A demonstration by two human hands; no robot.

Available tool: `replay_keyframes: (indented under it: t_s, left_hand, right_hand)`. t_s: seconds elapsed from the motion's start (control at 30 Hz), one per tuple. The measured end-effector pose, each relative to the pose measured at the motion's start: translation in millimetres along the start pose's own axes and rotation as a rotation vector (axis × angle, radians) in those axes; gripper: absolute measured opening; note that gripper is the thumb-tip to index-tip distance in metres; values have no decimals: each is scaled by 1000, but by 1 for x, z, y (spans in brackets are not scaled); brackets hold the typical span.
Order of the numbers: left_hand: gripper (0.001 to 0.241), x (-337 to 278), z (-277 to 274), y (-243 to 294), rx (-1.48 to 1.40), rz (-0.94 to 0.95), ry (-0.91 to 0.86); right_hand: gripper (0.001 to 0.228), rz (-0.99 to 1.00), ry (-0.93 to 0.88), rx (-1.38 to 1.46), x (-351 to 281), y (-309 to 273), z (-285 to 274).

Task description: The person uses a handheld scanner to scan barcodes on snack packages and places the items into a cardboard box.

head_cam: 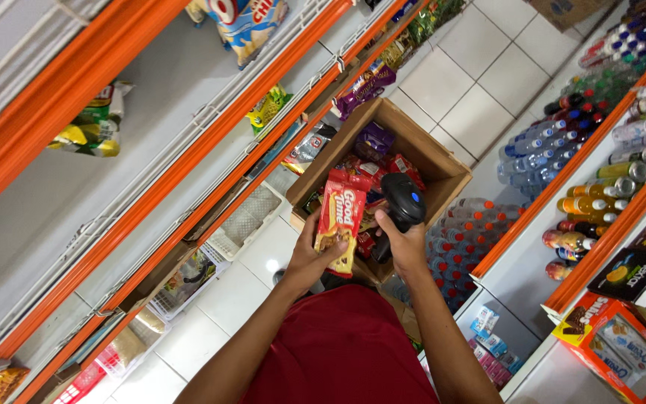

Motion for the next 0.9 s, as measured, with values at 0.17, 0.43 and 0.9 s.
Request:
replay_keyframes:
  t_s: [0.17,0.43,0.9]
  left_hand:
    - [87,-27,-14,8,182,107,-56]
    - [86,-55,-65,-9,-237,-236,-242]
    - [75,-140,-124,40,-211,659,89]
  right_hand:
    - [51,-42,-65,77,0,-18,17]
    - [82,-169,-445,179,0,-26,76]
    - [55,204,-339,-48,-13,-3,129]
Point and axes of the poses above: each hand's wrist, its own x-axis towards the middle knuckle, its own z-axis out of the palm, y = z × x, the point moved 5 cm from there along x, towards the middle knuckle, and after that the axes turned 10 degrees about -z, right-handed, at the moved point
